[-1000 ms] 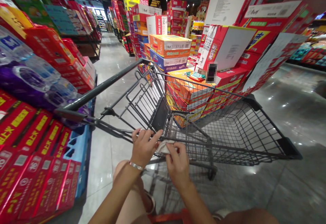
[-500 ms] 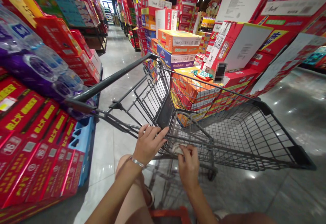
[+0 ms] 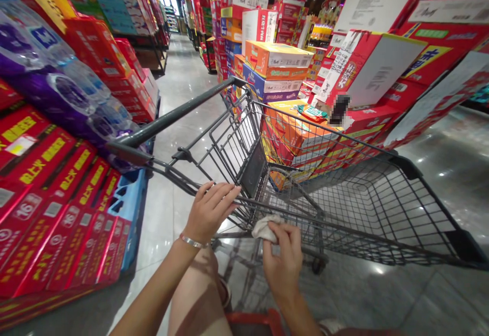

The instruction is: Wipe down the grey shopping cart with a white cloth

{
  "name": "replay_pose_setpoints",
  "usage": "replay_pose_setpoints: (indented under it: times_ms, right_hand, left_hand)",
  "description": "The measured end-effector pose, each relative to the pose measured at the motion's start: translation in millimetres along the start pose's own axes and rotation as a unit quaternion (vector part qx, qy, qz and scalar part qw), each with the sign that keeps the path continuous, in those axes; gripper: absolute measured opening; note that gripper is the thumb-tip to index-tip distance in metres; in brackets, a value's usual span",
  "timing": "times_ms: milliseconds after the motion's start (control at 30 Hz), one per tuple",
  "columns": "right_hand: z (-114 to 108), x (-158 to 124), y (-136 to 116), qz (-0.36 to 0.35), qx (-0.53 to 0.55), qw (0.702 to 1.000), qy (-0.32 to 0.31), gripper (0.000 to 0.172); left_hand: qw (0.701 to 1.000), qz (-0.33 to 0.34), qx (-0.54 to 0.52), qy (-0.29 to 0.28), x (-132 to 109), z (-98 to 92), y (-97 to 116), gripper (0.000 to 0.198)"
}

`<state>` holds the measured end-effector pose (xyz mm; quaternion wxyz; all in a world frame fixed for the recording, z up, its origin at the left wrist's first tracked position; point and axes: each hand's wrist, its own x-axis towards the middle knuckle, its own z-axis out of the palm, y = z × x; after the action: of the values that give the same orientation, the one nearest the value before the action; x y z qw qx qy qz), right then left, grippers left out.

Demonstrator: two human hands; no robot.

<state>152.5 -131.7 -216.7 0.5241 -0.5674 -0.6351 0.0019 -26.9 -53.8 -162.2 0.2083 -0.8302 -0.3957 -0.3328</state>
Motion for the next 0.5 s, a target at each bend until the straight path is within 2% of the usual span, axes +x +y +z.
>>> replay_pose_setpoints:
  times_ms: [133,267,500]
  right_hand:
    - [14.7,12.9,-15.4,-0.016,0.018,1.000,-0.004,0.031]
    - [26.9,14.1,-16.4,-0.036,-0.013,0.999,-0.035,0.030]
    - [29.2,11.1,-13.6,-0.018,-0.042,0.998,-0.051,0.024]
  left_hand:
    - [1.000,-0.008,-0.012,0.005,0.6,1.5,1.3,0.022]
    - [1.000,-0.008,-0.021,0.014,-0.3,3.3,1.8,0.021]
    - [0.999,-0.007,-0.030,0.016,-0.2,3.1,1.1,0.022]
